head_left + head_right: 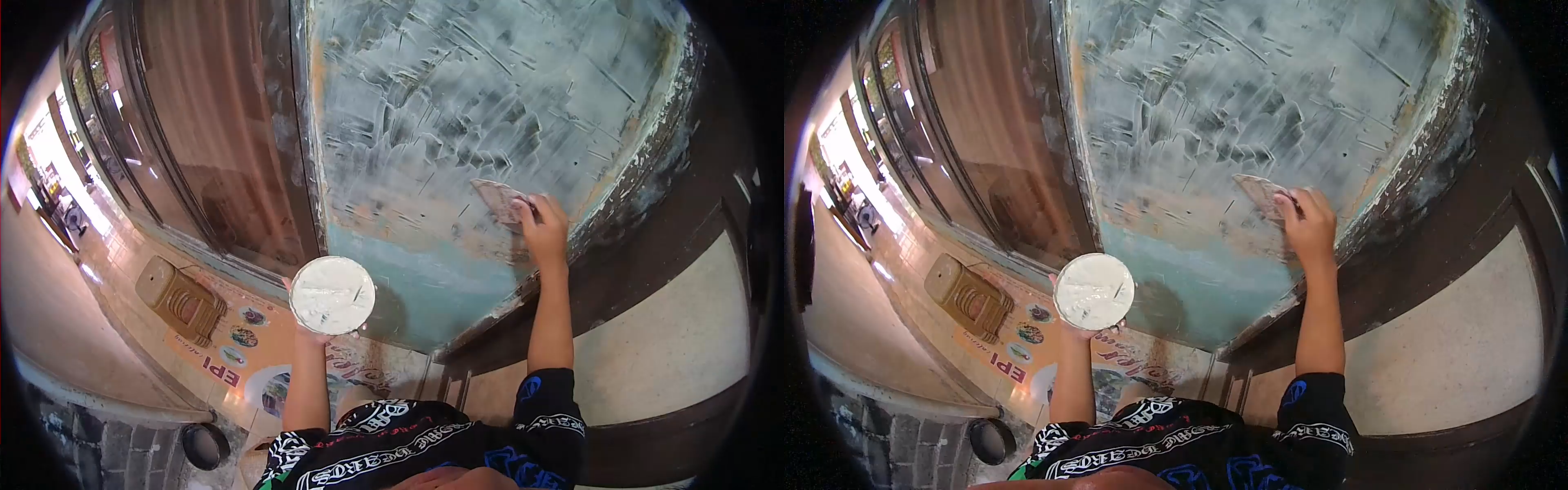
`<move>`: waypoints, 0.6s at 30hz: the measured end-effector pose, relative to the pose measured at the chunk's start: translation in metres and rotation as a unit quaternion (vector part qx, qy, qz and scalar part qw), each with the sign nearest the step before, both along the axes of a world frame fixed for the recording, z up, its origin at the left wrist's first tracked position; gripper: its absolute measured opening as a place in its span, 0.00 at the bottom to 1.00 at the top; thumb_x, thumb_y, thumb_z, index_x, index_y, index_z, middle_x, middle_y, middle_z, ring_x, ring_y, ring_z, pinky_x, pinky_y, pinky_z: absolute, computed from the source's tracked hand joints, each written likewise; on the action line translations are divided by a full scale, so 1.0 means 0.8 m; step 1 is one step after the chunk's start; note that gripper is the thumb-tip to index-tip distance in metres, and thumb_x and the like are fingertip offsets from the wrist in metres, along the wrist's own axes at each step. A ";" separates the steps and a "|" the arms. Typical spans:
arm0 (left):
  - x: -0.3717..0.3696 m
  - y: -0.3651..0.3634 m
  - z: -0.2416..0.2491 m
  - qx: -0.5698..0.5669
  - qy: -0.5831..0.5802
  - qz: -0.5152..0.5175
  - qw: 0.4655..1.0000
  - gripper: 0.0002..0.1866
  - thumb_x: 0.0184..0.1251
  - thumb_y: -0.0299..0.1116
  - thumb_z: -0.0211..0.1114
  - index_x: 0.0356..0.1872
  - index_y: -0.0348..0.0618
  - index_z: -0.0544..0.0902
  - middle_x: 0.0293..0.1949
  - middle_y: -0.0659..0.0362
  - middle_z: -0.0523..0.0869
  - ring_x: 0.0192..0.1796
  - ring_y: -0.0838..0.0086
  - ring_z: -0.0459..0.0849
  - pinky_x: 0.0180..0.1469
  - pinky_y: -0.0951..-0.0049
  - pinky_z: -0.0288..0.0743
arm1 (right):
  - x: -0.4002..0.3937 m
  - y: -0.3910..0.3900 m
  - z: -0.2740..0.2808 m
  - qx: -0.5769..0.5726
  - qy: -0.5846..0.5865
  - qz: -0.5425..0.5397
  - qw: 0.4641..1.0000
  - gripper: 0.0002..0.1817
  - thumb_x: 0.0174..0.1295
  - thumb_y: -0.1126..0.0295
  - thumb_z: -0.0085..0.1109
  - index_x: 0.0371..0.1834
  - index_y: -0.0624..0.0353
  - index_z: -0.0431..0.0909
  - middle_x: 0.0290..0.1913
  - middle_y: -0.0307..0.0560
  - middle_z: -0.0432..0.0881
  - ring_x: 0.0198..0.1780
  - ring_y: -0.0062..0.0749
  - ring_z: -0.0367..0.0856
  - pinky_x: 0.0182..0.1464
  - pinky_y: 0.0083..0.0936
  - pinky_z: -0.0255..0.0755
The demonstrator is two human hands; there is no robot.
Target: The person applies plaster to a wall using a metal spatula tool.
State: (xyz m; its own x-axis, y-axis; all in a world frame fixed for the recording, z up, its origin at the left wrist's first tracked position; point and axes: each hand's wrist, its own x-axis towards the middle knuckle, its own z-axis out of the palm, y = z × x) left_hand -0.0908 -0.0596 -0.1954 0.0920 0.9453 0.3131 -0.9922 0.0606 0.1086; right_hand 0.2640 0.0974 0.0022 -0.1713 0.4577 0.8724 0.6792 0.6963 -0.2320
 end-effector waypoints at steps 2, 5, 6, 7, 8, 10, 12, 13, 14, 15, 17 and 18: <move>-0.002 0.002 -0.004 0.041 0.009 -0.010 0.999 0.51 0.65 0.77 0.46 0.74 0.42 0.65 0.69 0.38 0.71 0.63 0.35 0.76 0.57 0.32 0.78 | 0.004 -0.005 -0.014 -0.012 -0.032 0.014 0.999 0.09 0.59 0.66 0.70 0.33 0.59 0.84 0.33 0.51 0.83 0.35 0.51 0.81 0.38 0.42 0.75; 0.000 0.004 -0.013 -0.037 -0.041 -0.035 0.998 0.59 0.54 0.85 0.45 0.76 0.47 0.60 0.71 0.38 0.69 0.57 0.25 0.77 0.39 0.18 0.76 | -0.002 0.007 -0.102 -0.042 -0.126 0.063 0.989 0.09 0.59 0.65 0.69 0.33 0.58 0.84 0.32 0.51 0.82 0.35 0.50 0.81 0.38 0.43 0.75; -0.001 0.004 -0.015 -0.038 -0.040 -0.035 0.998 0.59 0.54 0.85 0.45 0.76 0.47 0.60 0.71 0.38 0.69 0.57 0.25 0.77 0.39 0.18 0.76 | -0.009 0.011 -0.127 -0.043 -0.124 0.063 0.989 0.09 0.59 0.65 0.69 0.33 0.58 0.84 0.32 0.51 0.82 0.35 0.50 0.81 0.38 0.43 0.75; -0.002 0.006 -0.018 -0.012 -0.014 -0.065 0.998 0.59 0.54 0.85 0.45 0.76 0.48 0.60 0.71 0.38 0.69 0.58 0.26 0.77 0.39 0.18 0.76 | -0.018 0.013 -0.144 -0.061 -0.169 0.046 0.983 0.09 0.59 0.64 0.69 0.34 0.58 0.84 0.32 0.51 0.82 0.36 0.50 0.81 0.38 0.43 0.75; -0.005 0.008 -0.019 0.016 0.013 -0.093 0.995 0.58 0.54 0.85 0.45 0.77 0.49 0.60 0.71 0.39 0.68 0.58 0.26 0.77 0.39 0.17 0.75 | -0.021 0.017 -0.156 -0.078 -0.213 0.030 0.973 0.10 0.60 0.63 0.69 0.34 0.58 0.84 0.32 0.50 0.82 0.37 0.49 0.81 0.38 0.43 0.75; -0.007 0.005 -0.011 -0.029 -0.018 -0.061 0.998 0.58 0.53 0.86 0.45 0.77 0.50 0.60 0.71 0.38 0.68 0.58 0.25 0.77 0.38 0.17 0.75 | -0.008 0.032 -0.136 -0.041 -0.184 -0.009 0.982 0.10 0.60 0.62 0.69 0.35 0.57 0.84 0.32 0.50 0.82 0.37 0.49 0.81 0.37 0.43 0.75; -0.012 0.009 -0.015 -0.008 0.033 -0.066 0.997 0.58 0.53 0.85 0.45 0.76 0.50 0.61 0.71 0.38 0.68 0.57 0.24 0.77 0.37 0.18 0.76 | 0.002 0.032 -0.086 0.004 -0.125 -0.053 0.991 0.10 0.60 0.62 0.68 0.35 0.57 0.84 0.32 0.49 0.82 0.36 0.48 0.81 0.37 0.43 0.74; -0.006 0.005 0.003 -0.008 0.046 -0.059 0.997 0.58 0.55 0.84 0.44 0.76 0.48 0.59 0.67 0.32 0.70 0.45 0.21 0.80 0.32 0.27 0.81 | 0.007 0.016 -0.048 0.012 -0.095 -0.057 0.994 0.09 0.61 0.63 0.68 0.35 0.57 0.84 0.33 0.49 0.83 0.36 0.48 0.80 0.37 0.43 0.74; -0.005 0.005 0.004 -0.008 0.043 -0.058 0.997 0.58 0.55 0.84 0.44 0.76 0.48 0.59 0.67 0.32 0.70 0.45 0.21 0.80 0.32 0.27 0.81 | 0.014 0.006 -0.031 0.012 -0.097 -0.057 0.994 0.09 0.61 0.63 0.68 0.35 0.57 0.84 0.33 0.49 0.83 0.36 0.48 0.80 0.37 0.43 0.74; -0.004 0.005 0.003 -0.009 0.040 -0.055 0.998 0.57 0.56 0.84 0.44 0.76 0.48 0.60 0.67 0.32 0.70 0.45 0.21 0.80 0.32 0.28 0.81 | 0.019 -0.002 -0.019 0.001 -0.049 -0.044 0.998 0.08 0.60 0.65 0.68 0.35 0.57 0.84 0.33 0.49 0.83 0.36 0.47 0.80 0.37 0.42 0.74; -0.004 0.007 0.000 -0.025 0.048 -0.044 0.998 0.57 0.56 0.84 0.44 0.76 0.48 0.60 0.66 0.32 0.71 0.43 0.22 0.81 0.31 0.28 0.81 | 0.021 -0.008 -0.025 -0.004 -0.009 -0.005 1.000 0.07 0.59 0.67 0.69 0.34 0.58 0.84 0.33 0.49 0.83 0.36 0.47 0.80 0.38 0.41 0.74; -0.002 0.007 -0.001 -0.026 0.047 -0.043 0.998 0.57 0.56 0.84 0.44 0.76 0.48 0.60 0.66 0.32 0.71 0.43 0.22 0.81 0.31 0.28 0.81 | 0.019 -0.008 -0.048 -0.005 -0.010 -0.004 1.000 0.07 0.59 0.67 0.69 0.34 0.58 0.84 0.33 0.49 0.83 0.36 0.47 0.80 0.38 0.41 0.74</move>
